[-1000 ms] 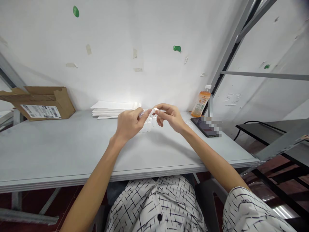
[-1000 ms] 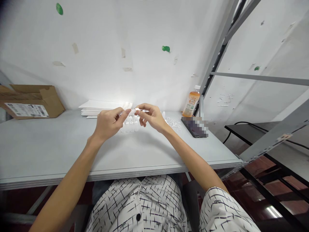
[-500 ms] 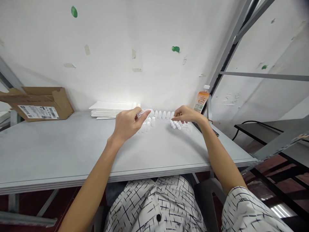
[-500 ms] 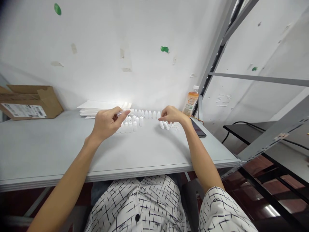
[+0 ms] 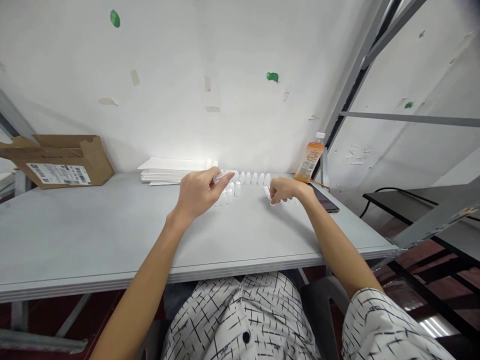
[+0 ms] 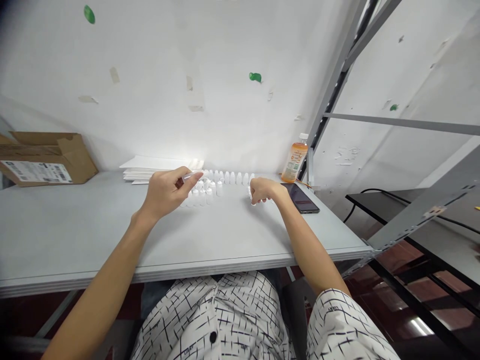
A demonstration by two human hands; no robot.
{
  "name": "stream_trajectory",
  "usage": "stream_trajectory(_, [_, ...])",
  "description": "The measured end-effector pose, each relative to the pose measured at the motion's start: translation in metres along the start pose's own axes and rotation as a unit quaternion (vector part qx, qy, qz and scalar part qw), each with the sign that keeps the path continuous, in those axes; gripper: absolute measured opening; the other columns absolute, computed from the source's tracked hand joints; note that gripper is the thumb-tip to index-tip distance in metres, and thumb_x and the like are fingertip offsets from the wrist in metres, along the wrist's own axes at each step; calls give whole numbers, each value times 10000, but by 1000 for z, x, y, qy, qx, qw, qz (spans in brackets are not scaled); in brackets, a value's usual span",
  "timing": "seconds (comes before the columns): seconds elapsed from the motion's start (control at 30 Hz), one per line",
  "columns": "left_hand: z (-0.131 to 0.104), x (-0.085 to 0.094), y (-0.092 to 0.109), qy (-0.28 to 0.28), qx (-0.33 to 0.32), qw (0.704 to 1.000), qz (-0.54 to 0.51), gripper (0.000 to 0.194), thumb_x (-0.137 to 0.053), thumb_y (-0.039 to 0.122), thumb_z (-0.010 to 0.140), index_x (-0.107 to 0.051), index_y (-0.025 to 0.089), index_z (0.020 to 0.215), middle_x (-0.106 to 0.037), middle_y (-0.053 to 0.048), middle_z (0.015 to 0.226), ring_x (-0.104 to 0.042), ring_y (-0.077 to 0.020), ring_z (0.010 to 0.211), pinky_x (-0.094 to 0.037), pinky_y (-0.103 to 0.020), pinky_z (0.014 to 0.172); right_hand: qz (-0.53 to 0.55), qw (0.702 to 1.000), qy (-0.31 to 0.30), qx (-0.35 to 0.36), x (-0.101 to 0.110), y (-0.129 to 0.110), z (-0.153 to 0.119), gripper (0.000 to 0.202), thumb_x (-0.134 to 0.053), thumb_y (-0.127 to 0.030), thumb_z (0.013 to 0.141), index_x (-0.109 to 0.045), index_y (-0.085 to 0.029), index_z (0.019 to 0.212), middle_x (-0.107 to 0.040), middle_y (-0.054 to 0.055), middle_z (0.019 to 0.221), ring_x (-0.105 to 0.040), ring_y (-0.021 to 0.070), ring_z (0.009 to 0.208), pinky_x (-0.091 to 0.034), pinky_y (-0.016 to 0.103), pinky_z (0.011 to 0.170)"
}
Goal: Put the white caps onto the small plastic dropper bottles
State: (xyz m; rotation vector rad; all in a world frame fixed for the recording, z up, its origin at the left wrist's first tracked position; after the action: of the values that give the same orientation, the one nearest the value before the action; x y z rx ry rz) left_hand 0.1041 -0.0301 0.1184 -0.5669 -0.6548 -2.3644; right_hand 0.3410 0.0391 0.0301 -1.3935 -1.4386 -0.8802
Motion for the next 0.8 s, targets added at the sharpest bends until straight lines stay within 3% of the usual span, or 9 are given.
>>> stream_trajectory(0.5, [0,-2,0,-3,-4,1000,3,512,-535,507,937,-385,198,557,-329,58,439,-293,-93,447,-239,-261,483,53,998,22,22,6,0,-1,95,-621,-38,697,-624,-133,702,-653,32,628,-611,127,528,-444,213,479])
stream_trajectory(0.67, [0,-4,-1,-13,-5,1000,11,518,-540,511,935,-388,197,552,-333,56,444,-295,-96,449,-245,-262,488,70,997,42,12,11,2,-5,94,-659,-85,750,-594,-152,764,-683,40,697,-628,132,529,-445,225,494])
stream_trajectory(0.73, [0,-5,-2,-18,-5,1000,20,511,-539,517,937,-424,195,557,-378,46,454,-343,-101,457,-262,-263,497,60,996,69,11,17,3,-7,75,-669,-140,781,-598,-159,770,-676,30,666,-622,134,521,-437,236,516])
stream_trajectory(0.8, [0,-9,-3,-31,-7,999,28,479,-539,528,939,-506,191,601,-493,23,516,-435,-114,497,-292,-265,517,68,987,137,42,30,-4,-10,75,-657,-196,823,-607,-163,777,-656,12,630,-600,122,503,-428,242,540])
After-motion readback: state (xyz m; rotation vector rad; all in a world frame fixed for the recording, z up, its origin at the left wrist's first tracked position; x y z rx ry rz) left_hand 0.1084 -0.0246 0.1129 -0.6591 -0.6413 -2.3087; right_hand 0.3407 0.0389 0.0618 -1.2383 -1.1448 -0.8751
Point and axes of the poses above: each hand's wrist, its own z-axis towards the middle knuckle, its own x-axis out of the back of the hand, y = z × x, the point moved 9 cm from there along z, towards the middle knuckle
